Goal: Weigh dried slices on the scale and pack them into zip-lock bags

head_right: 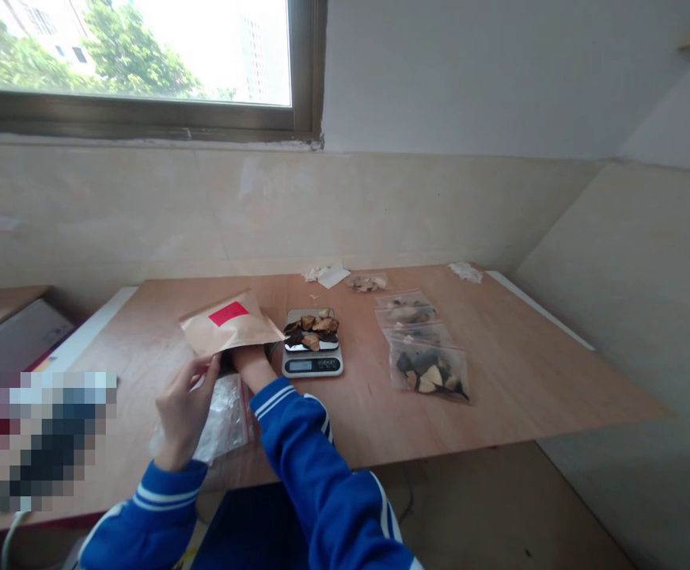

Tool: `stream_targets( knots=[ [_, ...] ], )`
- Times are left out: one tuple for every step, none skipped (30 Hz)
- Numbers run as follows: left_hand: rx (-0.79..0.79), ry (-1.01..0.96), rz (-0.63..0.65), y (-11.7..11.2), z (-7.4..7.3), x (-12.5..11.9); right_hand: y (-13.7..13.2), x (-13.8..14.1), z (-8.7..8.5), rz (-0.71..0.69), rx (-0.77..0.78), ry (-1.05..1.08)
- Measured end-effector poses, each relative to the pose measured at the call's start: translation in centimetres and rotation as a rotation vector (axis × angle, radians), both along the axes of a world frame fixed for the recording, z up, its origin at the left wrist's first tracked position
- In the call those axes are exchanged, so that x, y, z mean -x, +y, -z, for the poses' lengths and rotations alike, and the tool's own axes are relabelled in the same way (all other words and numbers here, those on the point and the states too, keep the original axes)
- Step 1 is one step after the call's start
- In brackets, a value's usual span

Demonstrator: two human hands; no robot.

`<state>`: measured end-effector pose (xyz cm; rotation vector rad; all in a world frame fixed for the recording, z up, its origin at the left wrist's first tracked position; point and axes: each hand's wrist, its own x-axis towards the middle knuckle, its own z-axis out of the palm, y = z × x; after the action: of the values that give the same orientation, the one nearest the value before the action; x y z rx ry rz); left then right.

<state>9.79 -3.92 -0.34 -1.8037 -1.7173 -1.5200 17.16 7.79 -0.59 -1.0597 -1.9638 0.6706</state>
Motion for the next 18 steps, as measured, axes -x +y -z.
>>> stream_targets(
  knots=[
    [0.003, -0.003, -0.004, 0.0, -0.1, 0.0, 0.0, -0.3, 0.2, -0.004, 0.029, -0.028],
    [0.008, -0.003, -0.005, 0.0, -0.2, -0.1, -0.1, -0.7, 0.4, -0.009, 0.055, -0.066],
    [0.013, -0.002, -0.003, 0.1, -0.2, -0.1, -0.3, -1.0, 0.6, -0.015, 0.074, -0.107],
    [0.018, -0.002, 0.0, 0.1, -0.3, -0.1, -0.4, -1.4, 0.7, -0.022, 0.081, -0.146],
    [0.023, -0.001, 0.005, 0.1, -0.3, -0.1, -0.6, -1.8, 0.8, -0.032, 0.077, -0.18],
    [0.025, -0.001, 0.011, 0.1, -0.3, -0.1, -0.8, -2.0, 0.8, -0.04, 0.064, -0.207],
    [0.025, 0.0, 0.016, 0.1, -0.2, -0.2, -0.9, -2.3, 0.9, -0.053, 0.051, -0.232],
    [0.024, 0.002, 0.021, 0.1, -0.1, -0.2, -1.0, -2.4, 0.9, -0.067, 0.041, -0.255],
    [0.02, 0.007, 0.024, 0.1, -0.1, -0.2, -1.0, -2.5, 0.9, -0.081, 0.035, -0.279],
    [0.015, 0.013, 0.026, 0.1, 0.0, -0.3, -1.0, -2.5, 0.9, -0.093, 0.032, -0.301],
    [0.011, 0.021, 0.027, 0.0, 0.1, -0.3, -1.0, -2.5, 0.9, -0.102, 0.031, -0.321],
    [0.006, 0.028, 0.027, 0.0, 0.2, -0.3, -0.9, -2.5, 0.9, -0.109, 0.035, -0.338],
    [0.003, 0.034, 0.025, -0.1, 0.3, -0.4, -0.9, -2.5, 0.9, -0.111, 0.041, -0.352],
    [0.002, 0.039, 0.025, -0.1, 0.3, -0.4, -0.8, -2.5, 0.9, -0.109, 0.048, -0.362],
    [0.001, 0.044, 0.025, -0.1, 0.3, -0.4, -0.8, -2.5, 1.0, -0.103, 0.053, -0.369],
    [0.002, 0.046, 0.025, -0.2, 0.4, -0.4, -0.8, -2.6, 1.0, -0.097, 0.054, -0.372],
    [0.004, 0.048, 0.022, -0.2, 0.3, -0.4, -0.8, -2.7, 1.0, -0.093, 0.049, -0.371],
    [0.006, 0.05, 0.018, -0.2, 0.3, -0.4, -1.0, -2.8, 1.0, -0.098, 0.036, -0.369]
  ],
)
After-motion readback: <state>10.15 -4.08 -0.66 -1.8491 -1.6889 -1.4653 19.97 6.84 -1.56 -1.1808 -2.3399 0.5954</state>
